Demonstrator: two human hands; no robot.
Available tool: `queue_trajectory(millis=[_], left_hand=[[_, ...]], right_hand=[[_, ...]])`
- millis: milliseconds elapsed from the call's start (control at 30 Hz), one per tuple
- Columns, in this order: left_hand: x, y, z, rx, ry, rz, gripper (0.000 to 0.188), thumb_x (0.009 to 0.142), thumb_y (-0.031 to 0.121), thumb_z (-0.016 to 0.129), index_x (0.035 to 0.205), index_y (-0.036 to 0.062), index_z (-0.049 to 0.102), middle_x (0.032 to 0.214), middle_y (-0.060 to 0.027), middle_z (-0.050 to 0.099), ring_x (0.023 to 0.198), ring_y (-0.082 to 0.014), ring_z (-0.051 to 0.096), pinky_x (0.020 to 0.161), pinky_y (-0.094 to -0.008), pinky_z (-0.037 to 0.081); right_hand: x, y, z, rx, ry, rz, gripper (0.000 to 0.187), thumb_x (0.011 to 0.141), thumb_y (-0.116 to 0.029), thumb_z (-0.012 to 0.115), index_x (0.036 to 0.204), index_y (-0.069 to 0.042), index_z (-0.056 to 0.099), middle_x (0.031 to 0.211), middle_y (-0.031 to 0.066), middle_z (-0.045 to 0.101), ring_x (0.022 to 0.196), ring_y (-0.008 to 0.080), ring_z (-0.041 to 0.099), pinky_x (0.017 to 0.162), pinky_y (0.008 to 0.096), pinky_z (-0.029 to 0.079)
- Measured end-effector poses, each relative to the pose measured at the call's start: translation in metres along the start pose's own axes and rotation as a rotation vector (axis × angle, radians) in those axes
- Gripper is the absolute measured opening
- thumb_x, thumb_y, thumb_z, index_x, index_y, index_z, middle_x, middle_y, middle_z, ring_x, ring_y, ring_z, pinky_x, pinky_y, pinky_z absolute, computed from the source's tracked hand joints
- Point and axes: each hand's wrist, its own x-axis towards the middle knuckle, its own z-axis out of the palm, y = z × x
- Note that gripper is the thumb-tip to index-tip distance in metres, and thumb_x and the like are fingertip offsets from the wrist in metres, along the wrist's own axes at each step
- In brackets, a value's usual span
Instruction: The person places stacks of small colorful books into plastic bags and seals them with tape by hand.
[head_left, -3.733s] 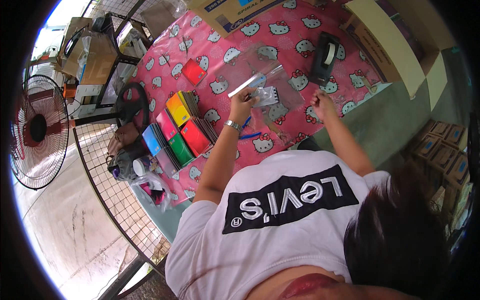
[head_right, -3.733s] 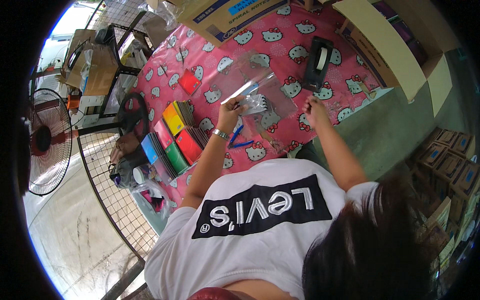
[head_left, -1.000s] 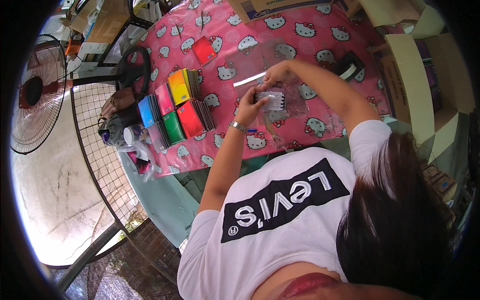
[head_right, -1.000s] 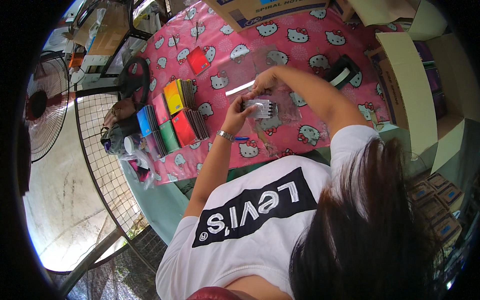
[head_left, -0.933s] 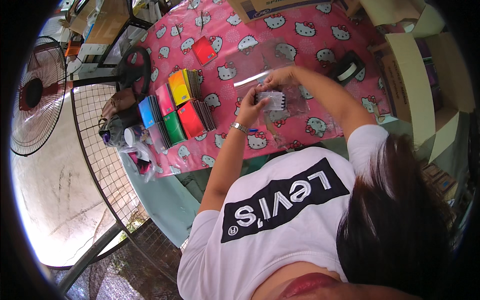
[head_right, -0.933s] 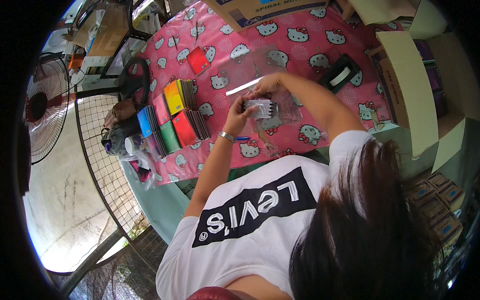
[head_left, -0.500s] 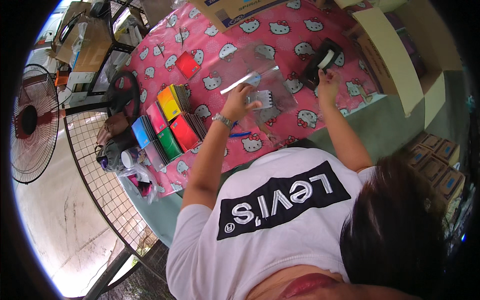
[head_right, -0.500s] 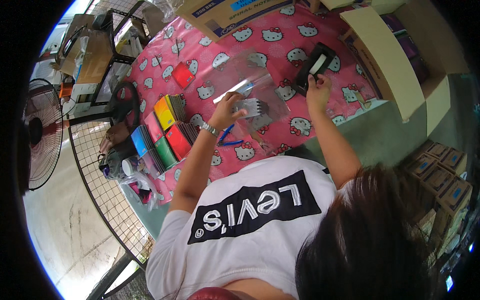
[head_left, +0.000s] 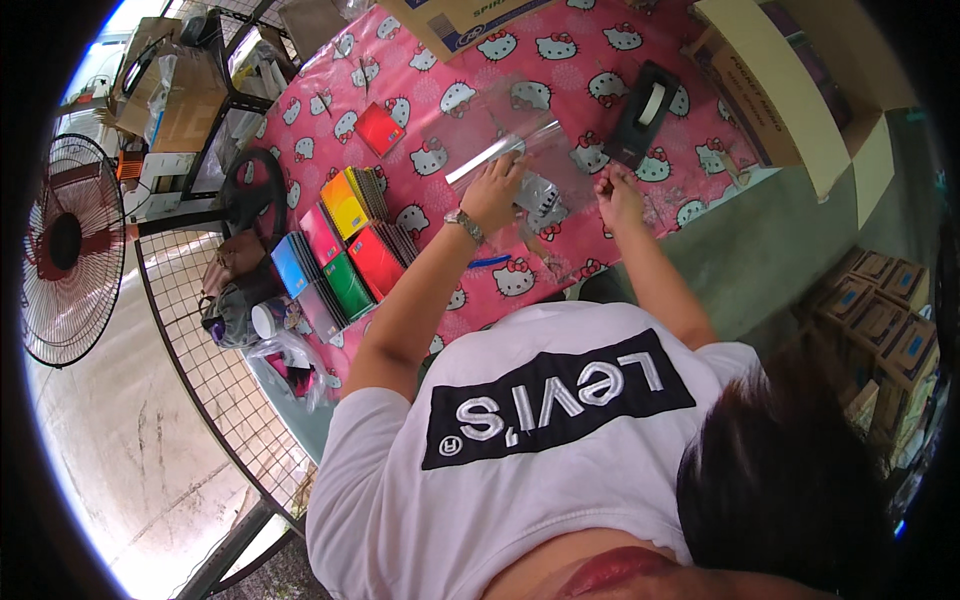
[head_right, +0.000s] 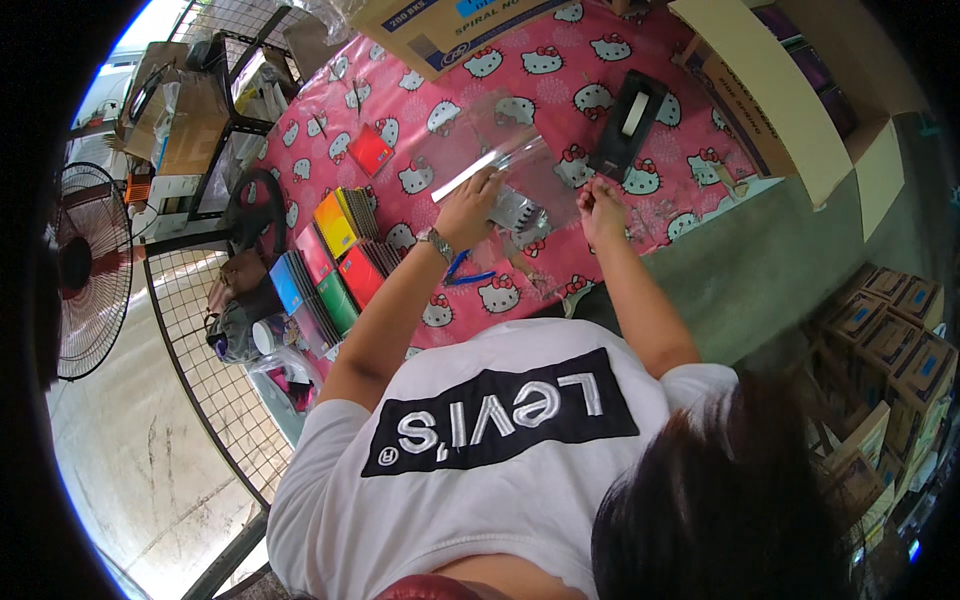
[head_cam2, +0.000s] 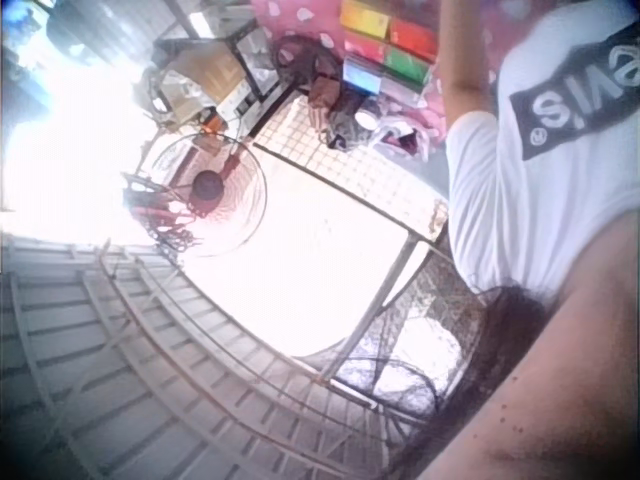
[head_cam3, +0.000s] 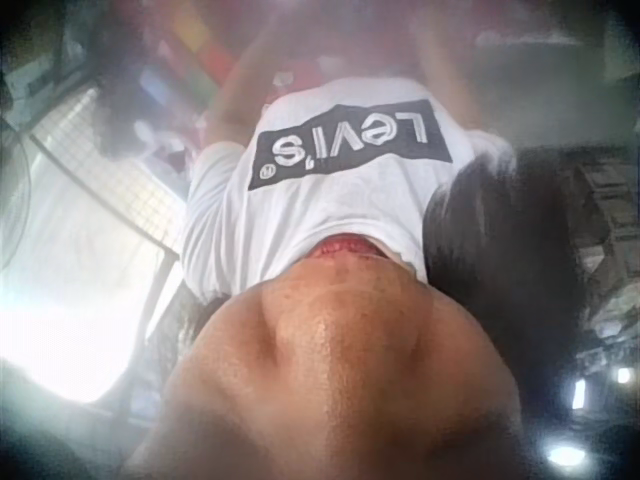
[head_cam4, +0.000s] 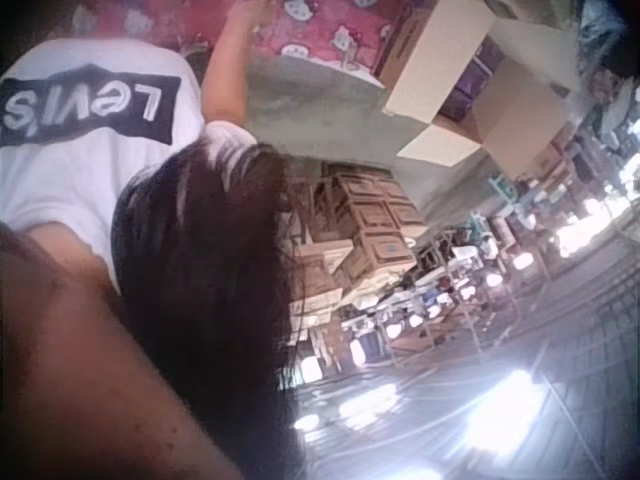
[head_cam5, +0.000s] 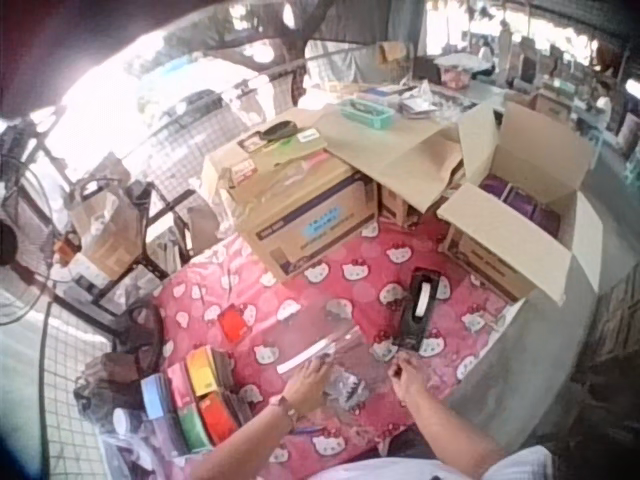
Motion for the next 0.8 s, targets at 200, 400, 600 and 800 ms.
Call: queue_trajectory(millis=[200,400,600,800], left_hand=[[-0.015,-0.011,0.030,-0.336,0.101,-0.126,0.108,0.062,0.005,0.073,0.146,0.0042,0.004,0.151,-0.0177,0.009,0.140,-0.0327,0.014,0.114,-0.0400,0.020],[-0.011,-0.014,0.035,-0.285,0.105,-0.139,0.106,0.065,0.012,0.072,0.145,0.0018,0.004,0.150,-0.0213,0.013,0.139,-0.0360,0.016,0.113,-0.0418,0.020],[-0.008,-0.013,0.033,-0.710,0.102,-0.187,0.093,0.076,0.025,0.065,0.147,0.0084,0.008,0.147,-0.0224,0.020,0.137,-0.0353,0.020,0.110,-0.0394,0.024],[0.003,-0.002,0.056,-0.796,0.311,-0.344,0.069,0.087,0.009,0.053,0.147,0.0129,0.018,0.145,-0.0179,0.024,0.136,-0.0305,0.021,0.108,-0.0379,0.026]], right_hand=[[0.016,-0.027,0.100,-0.710,-0.721,0.367,0.016,0.088,-0.022,0.060,0.081,-0.007,0.059,0.072,-0.0027,0.050,0.062,0.0092,0.046,0.058,0.0239,0.040],[0.013,-0.032,0.205,-2.245,-1.501,-0.033,0.044,0.076,-0.045,0.068,0.067,-0.003,0.059,0.060,0.0042,0.056,0.057,0.0138,0.053,0.053,0.0325,0.043],[0.082,-0.003,0.133,-1.933,-1.326,0.370,0.051,0.074,-0.054,0.069,0.073,-0.004,0.060,0.060,0.0030,0.056,0.057,0.0151,0.053,0.052,0.0333,0.044],[0.050,0.026,0.024,-1.125,-0.801,-0.143,0.047,0.075,-0.026,0.072,0.110,-0.005,0.050,0.084,0.0042,0.056,0.076,0.0201,0.056,0.069,0.0334,0.048]])
